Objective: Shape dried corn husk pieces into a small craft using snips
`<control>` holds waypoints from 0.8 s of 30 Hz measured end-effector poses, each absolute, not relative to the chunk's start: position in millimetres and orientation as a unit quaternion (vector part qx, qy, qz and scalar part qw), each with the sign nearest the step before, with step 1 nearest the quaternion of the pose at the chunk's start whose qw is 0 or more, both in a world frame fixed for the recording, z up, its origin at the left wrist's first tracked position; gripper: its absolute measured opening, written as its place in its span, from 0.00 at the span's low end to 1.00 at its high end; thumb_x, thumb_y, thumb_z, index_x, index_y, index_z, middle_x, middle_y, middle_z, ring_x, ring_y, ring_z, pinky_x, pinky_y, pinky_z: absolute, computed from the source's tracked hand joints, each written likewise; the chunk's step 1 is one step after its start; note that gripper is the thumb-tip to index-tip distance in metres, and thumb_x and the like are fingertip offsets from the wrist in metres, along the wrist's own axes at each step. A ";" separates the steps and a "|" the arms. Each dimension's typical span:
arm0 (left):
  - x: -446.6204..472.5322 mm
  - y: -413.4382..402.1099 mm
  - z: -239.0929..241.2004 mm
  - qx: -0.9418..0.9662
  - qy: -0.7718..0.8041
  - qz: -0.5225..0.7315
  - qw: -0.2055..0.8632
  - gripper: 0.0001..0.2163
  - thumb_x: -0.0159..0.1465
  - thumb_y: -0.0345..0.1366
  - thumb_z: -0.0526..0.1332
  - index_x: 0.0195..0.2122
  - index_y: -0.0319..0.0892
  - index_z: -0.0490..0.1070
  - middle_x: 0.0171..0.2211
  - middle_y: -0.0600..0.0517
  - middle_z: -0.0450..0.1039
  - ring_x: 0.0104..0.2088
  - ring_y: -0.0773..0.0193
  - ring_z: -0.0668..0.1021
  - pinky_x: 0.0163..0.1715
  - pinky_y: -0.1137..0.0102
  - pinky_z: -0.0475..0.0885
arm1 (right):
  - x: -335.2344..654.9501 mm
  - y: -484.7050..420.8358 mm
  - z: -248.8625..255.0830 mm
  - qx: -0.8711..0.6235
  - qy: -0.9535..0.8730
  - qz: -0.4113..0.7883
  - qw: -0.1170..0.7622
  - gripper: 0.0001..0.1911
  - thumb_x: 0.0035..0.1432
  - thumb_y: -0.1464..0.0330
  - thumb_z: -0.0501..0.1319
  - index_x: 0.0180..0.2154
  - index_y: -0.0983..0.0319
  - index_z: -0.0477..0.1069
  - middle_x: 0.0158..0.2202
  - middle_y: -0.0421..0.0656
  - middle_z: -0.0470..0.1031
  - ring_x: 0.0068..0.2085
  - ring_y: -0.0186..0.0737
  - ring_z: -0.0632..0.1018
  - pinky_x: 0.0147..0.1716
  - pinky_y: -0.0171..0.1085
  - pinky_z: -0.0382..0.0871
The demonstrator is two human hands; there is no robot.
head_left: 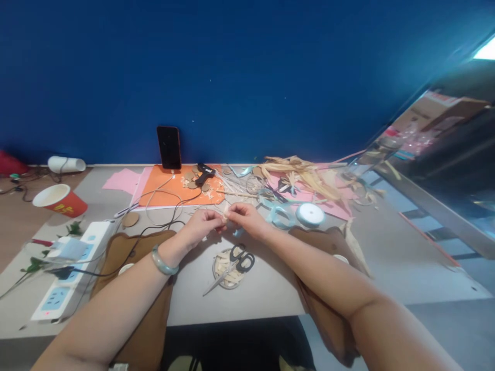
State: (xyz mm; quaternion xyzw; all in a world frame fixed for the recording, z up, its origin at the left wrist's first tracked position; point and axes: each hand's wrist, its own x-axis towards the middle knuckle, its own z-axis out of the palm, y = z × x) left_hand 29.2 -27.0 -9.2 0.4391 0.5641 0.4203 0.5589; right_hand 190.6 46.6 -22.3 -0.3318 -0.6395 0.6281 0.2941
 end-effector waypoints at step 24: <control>23.8 -28.6 -16.4 0.703 0.581 0.282 0.298 0.06 0.52 0.31 0.56 0.24 0.39 0.73 0.22 0.52 0.72 0.24 0.65 0.70 0.25 0.72 0.61 | 31.2 155.8 -12.3 -0.638 -0.724 0.228 0.132 0.32 0.45 0.47 0.66 0.41 0.68 0.77 0.43 0.58 0.79 0.48 0.55 0.78 0.41 0.41 0.69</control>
